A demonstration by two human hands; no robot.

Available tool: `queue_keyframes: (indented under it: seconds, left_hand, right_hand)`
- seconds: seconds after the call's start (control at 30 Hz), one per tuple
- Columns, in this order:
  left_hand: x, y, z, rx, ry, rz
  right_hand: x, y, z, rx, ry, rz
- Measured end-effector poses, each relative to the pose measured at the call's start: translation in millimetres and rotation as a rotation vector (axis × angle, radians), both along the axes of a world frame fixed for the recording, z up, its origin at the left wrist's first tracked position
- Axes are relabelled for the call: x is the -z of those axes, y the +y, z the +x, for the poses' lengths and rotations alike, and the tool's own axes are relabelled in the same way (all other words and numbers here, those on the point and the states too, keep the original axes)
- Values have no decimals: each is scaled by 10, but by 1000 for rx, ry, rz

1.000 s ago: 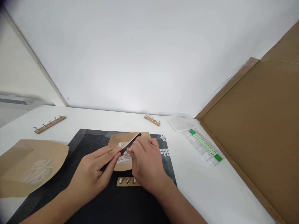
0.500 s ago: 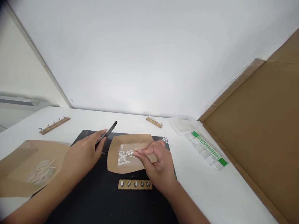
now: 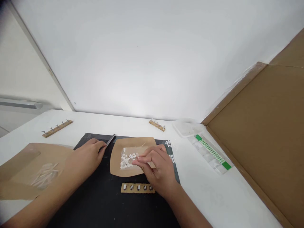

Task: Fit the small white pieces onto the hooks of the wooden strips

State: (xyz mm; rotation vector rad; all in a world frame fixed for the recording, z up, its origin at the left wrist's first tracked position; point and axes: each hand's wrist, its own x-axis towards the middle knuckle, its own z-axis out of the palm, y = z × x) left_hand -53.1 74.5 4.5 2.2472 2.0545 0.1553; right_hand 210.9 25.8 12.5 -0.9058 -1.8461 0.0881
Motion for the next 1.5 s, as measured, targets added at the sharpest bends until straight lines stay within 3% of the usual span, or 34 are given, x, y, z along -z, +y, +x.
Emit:
queue_keyframes:
  seconds: [0.17,0.27,0.33,0.4,0.67,0.93,1.03,1.33,1.5]
  left_hand:
    - [36,-17,23,142,-133,308]
    - [28,-70,108,428,-435,467]
    - [9,-134,192,647,-639,454]
    - [-13,-206,274,751,-771,385]
    - [-50,-332,384,676,-983,132]
    - [-9,-371,457,444,-1204,-154]
    - [-4,-392,470,411,-1302,-211]
    - [11,-444,495,312,-1334,-354]
    - [-44,-457,493,254,-1403,-440]
  right_hand:
    - [13,4,-20,-38,-38,30]
    - [26,3,-31,-40,-60,24]
    - [41,1,-37,-42,-82,21]
    - [58,-4,-44,-44,-108,19]
    - [65,-48,-55,-68,-180,25]
    - [101,-76,-59,-85,-238,-7]
    - [91,-89,-63,-84,-228,-32]
    - [21,-152,2,-55,-150,-223]
    - [-11,-161,20,-87,-165,-183]
